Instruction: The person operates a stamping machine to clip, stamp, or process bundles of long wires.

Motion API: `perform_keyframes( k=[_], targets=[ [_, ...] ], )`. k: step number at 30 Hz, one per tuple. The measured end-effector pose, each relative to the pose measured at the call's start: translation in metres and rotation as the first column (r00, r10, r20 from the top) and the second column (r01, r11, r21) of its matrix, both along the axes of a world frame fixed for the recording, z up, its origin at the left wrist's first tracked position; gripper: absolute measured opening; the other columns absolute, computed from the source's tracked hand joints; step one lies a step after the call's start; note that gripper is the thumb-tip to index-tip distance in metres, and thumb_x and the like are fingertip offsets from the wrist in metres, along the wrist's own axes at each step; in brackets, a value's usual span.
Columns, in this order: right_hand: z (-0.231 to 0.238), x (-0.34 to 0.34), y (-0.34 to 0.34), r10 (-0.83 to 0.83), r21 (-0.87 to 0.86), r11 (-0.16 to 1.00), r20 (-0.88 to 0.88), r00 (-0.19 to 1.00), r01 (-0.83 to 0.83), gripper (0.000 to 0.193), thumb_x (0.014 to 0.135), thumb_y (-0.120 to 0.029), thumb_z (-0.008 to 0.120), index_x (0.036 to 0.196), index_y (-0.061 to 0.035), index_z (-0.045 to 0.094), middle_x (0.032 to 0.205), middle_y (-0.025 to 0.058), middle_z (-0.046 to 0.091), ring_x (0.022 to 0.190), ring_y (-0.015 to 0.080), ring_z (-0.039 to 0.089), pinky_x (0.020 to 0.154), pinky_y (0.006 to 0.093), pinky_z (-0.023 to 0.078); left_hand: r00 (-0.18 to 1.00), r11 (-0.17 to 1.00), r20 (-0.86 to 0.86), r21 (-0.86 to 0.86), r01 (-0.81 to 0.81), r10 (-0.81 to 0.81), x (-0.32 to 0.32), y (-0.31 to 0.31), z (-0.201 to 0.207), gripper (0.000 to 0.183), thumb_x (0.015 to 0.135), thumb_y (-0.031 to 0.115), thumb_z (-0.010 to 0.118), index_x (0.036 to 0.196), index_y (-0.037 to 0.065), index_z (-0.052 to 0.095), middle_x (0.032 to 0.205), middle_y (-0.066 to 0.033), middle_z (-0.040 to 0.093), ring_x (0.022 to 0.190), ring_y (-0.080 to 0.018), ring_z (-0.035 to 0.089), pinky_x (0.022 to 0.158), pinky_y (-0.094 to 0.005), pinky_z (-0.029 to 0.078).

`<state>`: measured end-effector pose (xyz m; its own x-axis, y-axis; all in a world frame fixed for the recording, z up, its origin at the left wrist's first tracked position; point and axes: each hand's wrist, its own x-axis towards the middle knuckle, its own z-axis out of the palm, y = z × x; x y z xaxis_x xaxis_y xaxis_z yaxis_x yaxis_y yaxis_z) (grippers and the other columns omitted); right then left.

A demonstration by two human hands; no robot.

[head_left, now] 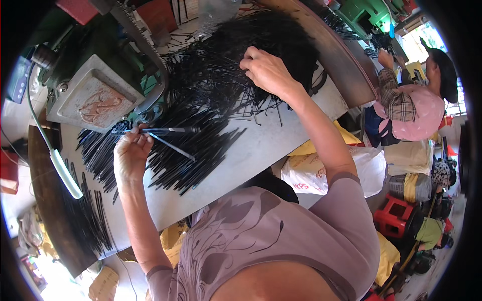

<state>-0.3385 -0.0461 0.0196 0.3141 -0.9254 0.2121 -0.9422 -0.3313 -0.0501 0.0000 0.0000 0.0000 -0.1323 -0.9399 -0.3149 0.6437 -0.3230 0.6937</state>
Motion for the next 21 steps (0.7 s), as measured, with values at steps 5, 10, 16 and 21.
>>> perform_keyframes(
  k=[5,10,16,21],
  targets=[
    [0.001,0.012,0.003,0.123,-0.146,0.981,-0.019,0.992,-0.124,0.011,0.073,-0.008,0.056,0.083,-0.0075,0.057,0.080,0.0063,0.052,0.073,0.0226,0.056,0.060,0.0325,0.047,0.989,0.993,0.115,-0.078,-0.088,0.097,-0.008,0.011,-0.003,0.006,0.069,0.005,0.057,0.074,0.005,0.054,0.078,-0.0077,0.056,0.066,-0.0137,0.051,0.057,-0.0257,0.042],
    [0.014,0.059,0.020,0.414,-0.370,0.837,-0.053,0.909,-0.403,0.022,0.066,-0.002,0.055,0.087,-0.0098,0.056,0.077,0.0034,0.053,0.068,0.0185,0.056,0.057,0.0287,0.049,0.955,0.999,0.293,0.028,0.039,-0.046,-0.007,0.018,0.005,0.010,0.072,0.011,0.058,0.079,0.008,0.052,0.073,-0.0041,0.055,0.055,-0.0088,0.049,0.043,-0.0183,0.039],
    [0.002,0.125,0.027,0.527,-0.183,0.848,0.184,0.830,-0.498,0.025,0.075,-0.014,0.058,0.100,-0.0116,0.057,0.063,0.0026,0.056,0.054,0.0116,0.053,0.043,0.0248,0.043,0.906,0.999,0.422,-0.001,-0.034,0.031,-0.013,0.023,0.013,0.008,0.071,0.002,0.060,0.071,0.007,0.053,0.063,-0.0010,0.055,0.046,-0.0045,0.046,0.041,-0.0145,0.035],
    [-0.029,0.149,0.004,0.092,0.196,0.807,0.890,0.447,-0.557,0.022,0.078,-0.015,0.058,0.096,-0.0033,0.057,0.062,0.0022,0.054,0.050,0.0054,0.047,0.042,0.0194,0.038,0.896,0.997,0.438,0.002,-0.081,0.072,-0.017,0.022,0.012,0.014,0.067,-0.002,0.062,0.072,0.007,0.053,0.062,0.0012,0.053,0.045,-0.0037,0.044,0.040,-0.0147,0.032]
  ],
)
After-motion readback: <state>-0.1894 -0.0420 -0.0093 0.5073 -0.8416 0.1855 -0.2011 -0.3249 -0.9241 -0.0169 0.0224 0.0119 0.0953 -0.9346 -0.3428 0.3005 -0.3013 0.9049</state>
